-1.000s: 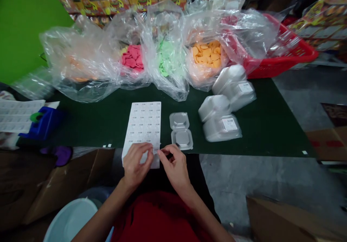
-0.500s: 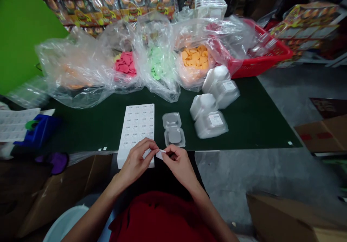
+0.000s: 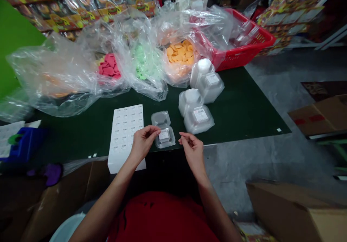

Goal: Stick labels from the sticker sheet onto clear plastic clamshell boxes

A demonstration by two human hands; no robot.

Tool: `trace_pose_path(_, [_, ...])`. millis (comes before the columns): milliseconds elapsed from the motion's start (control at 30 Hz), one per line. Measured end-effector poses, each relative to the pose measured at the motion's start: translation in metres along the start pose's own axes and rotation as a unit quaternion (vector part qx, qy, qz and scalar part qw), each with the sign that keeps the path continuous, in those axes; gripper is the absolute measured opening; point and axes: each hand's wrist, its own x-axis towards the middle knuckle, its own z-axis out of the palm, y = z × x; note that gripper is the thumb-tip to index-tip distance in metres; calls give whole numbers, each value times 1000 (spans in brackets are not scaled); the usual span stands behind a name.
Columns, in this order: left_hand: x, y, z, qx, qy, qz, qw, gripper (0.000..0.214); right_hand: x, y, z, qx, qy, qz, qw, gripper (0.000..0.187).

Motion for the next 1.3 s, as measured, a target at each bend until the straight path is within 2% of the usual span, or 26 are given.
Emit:
trace_pose_path(167, [5,-5,-2,10,-18,-5,1000,38,-1,-1,8,5,0,9,1000,28])
trace_pose_path(400, [5,-11,-2,19,-18,-2,1000,43,-7,-9,17,-40,-21,-21,999,25])
trace_pose_path(533, [5,-14,-1,30,-18,2,999,40,-10,-9,28,-97,-63,-90,989,24])
trace_pose_path(700, [1,-6,1,80,-24,10,996,34,-6,2,36,-209,-80,-184,957,22])
trace_pose_path(767, [-2,-4,3,130,-4,28,991,27,-4,7,35,-233,-82,-196,949,23])
trace_pose_path(867, [-5,-6,4,205,66,58,975,21,-5,9,33,-255,-80,-205,942,24])
trace_pose_path(967, [-9,-13,1,198,86,51,975,28,-8,8,36,-271,-59,-207,938,25])
trace_pose_path(1033, [-12,-18,-2,167,84,47,981,31,-10,8,44,-294,-44,-206,932,37])
trace_pose_path(1133, [-19,-25,-9,126,98,47,986,31,-11,13,61,-373,-44,-200,905,79])
trace_pose_path(1167, [-22,-28,-13,116,107,45,987,30,-10,15,67,-395,-48,-197,896,87])
trace_pose_path(1233, [-28,-32,-20,103,119,34,987,29,-9,19,74,-411,-50,-191,890,91])
trace_pose_path(1300, [-33,-37,-27,95,128,20,987,27,-8,23,76,-383,-50,-185,903,91])
